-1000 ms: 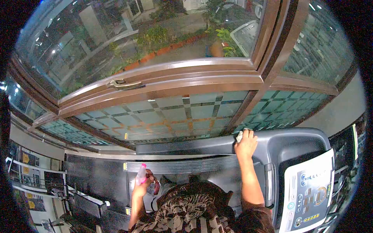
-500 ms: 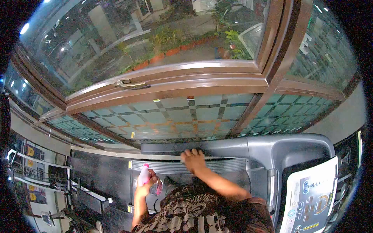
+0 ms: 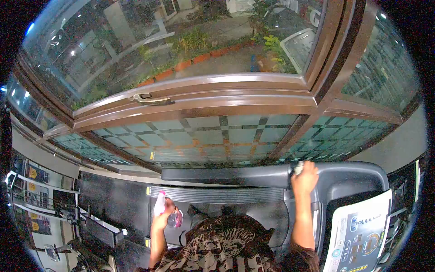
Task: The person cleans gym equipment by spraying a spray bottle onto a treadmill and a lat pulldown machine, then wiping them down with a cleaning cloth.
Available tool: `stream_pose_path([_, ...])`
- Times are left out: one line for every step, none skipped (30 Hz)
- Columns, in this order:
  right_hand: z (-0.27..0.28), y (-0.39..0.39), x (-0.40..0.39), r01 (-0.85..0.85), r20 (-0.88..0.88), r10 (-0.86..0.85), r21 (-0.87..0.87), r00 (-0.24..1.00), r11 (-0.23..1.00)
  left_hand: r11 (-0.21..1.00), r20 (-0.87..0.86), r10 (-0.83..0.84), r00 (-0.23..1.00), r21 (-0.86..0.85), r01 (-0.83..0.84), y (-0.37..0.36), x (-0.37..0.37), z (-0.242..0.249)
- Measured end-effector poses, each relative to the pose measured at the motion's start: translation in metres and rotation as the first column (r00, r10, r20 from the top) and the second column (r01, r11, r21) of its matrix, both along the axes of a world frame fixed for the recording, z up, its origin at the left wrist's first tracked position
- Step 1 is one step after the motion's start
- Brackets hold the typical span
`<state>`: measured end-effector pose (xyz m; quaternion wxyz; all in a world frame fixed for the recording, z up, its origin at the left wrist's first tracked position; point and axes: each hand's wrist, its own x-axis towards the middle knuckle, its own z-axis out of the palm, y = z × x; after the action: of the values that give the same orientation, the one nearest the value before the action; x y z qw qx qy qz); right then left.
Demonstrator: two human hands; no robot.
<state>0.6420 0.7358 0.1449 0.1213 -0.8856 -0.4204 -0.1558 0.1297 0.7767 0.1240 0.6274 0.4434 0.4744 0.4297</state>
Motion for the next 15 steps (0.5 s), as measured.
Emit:
stream_pose_path([-0.005,0.008,-0.017,-0.021,-0.047,0.021,0.012,0.999,1.0,1.0,0.004,-0.023,1.0,0.012,0.022,0.007,0.007,0.002])
stream_pose_path([-0.016,0.017,-0.031,-0.076,-0.126,0.085,0.071,0.988,0.995,0.999,0.007,-0.045,0.999,0.023,0.045,0.014,0.014,0.003])
stream_pose_path([-0.021,0.026,-0.05,-0.147,-0.19,0.165,0.105,0.968,0.984,0.997,0.01,-0.07,0.998,0.035,0.069,0.021,0.018,0.003])
stream_pose_path([-0.033,0.035,-0.068,-0.226,-0.235,0.245,0.105,0.941,0.968,0.988,-0.15,-0.117,0.982,0.079,0.13,0.031,0.02,-0.002])
stream_pose_path([-0.032,0.041,-0.093,-0.307,-0.224,0.324,0.105,0.919,0.946,0.984,-0.125,-0.114,0.986,0.119,0.129,0.038,0.026,-0.001])
stream_pose_path([-0.042,0.05,-0.111,-0.404,-0.191,0.428,0.152,0.883,0.902,0.979,-0.1,-0.112,0.989,0.157,0.126,0.044,0.035,0.001])
stream_pose_path([-0.043,0.055,-0.131,-0.43,-0.222,0.432,0.061,0.874,0.901,0.974,-0.075,-0.108,0.991,0.193,0.121,0.049,0.045,0.003])
stream_pose_path([-0.041,0.059,-0.144,-0.465,-0.267,0.442,-0.026,0.856,0.885,0.98,0.023,-0.098,0.995,0.176,0.092,0.056,0.055,0.004])
stream_pose_path([-0.044,0.063,-0.15,-0.509,-0.309,0.466,-0.075,0.829,0.857,0.979,-0.012,-0.076,0.997,0.189,0.077,0.063,0.064,0.009])
stream_pose_path([-0.043,0.063,-0.15,-0.532,-0.29,0.496,-0.057,0.819,0.845,0.977,-0.045,-0.053,0.998,0.203,0.061,0.07,0.07,0.014])
stream_pose_path([-0.041,0.064,-0.148,-0.554,-0.269,0.525,-0.038,0.807,0.832,0.975,-0.077,-0.028,0.997,0.219,0.044,0.075,0.074,0.016])
stream_pose_path([-0.037,0.062,-0.139,-0.543,-0.27,0.521,-0.009,0.81,0.839,0.964,-0.069,-0.019,0.997,0.264,0.037,0.085,0.074,-0.001])
stream_pose_path([-0.026,0.057,-0.127,-0.532,-0.27,0.516,0.019,0.812,0.847,0.952,-0.182,0.003,0.983,0.303,0.053,0.092,0.074,-0.004])
stream_pose_path([-0.012,0.054,-0.11,-0.465,-0.256,0.446,-0.012,0.857,0.885,0.938,-0.292,0.032,0.956,0.338,0.072,0.1,0.073,-0.007])
stream_pose_path([-0.018,0.049,-0.084,-0.384,-0.207,0.405,0.135,0.891,0.913,0.925,-0.398,0.065,0.915,0.368,0.095,0.106,0.073,-0.006])
